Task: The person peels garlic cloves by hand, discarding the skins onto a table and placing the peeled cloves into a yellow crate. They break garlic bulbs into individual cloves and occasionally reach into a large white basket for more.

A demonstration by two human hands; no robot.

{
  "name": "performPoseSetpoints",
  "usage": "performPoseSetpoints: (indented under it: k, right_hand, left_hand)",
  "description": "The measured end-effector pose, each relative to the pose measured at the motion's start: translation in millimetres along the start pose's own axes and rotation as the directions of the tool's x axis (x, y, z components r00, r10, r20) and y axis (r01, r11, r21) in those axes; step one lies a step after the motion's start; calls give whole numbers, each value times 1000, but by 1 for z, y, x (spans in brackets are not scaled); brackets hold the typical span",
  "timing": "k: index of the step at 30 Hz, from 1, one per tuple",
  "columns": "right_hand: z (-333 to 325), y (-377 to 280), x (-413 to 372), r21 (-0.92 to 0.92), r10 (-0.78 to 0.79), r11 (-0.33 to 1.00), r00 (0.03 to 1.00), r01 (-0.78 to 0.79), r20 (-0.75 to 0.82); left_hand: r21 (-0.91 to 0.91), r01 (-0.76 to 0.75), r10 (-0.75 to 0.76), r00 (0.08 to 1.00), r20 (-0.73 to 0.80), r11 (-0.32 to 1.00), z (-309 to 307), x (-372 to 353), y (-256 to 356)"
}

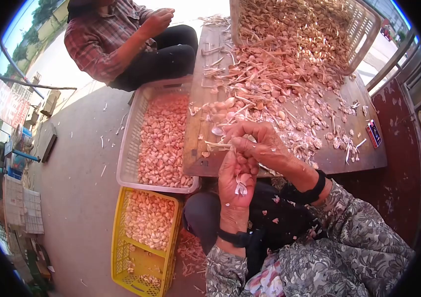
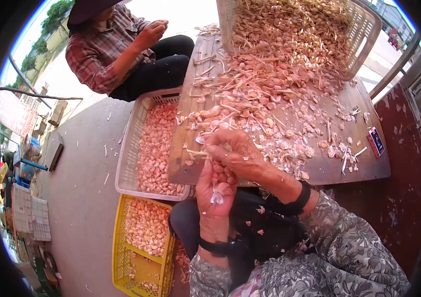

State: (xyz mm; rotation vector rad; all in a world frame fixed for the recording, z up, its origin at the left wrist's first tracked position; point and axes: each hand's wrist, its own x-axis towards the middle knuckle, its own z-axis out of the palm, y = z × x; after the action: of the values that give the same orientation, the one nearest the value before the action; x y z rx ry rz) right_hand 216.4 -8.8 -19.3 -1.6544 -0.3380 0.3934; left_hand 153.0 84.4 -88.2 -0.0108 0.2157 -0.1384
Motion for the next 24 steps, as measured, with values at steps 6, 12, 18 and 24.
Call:
performPoseSetpoints:
  k: [6,12,18,24]
  right_hand:
    - [-2,12,1,-190,-245,953,969,238,-16]
    - [-7,-12,-9,162,-188,966,978,201,-94]
    - [-35,-46,-49,195,-356,926,580,322,733]
    - [-11,-42,-69,-650,-153,628,887,428,436]
  left_hand:
    - [24,14,-15,1000,17,1000,0,0,2]
    - [-15,80,-78,992,100,997,-5,0,10]
    - [4,-129,129,991,22,992,8,-4,10]
    - [69,-162,152,980,127,984,-1,-2,10]
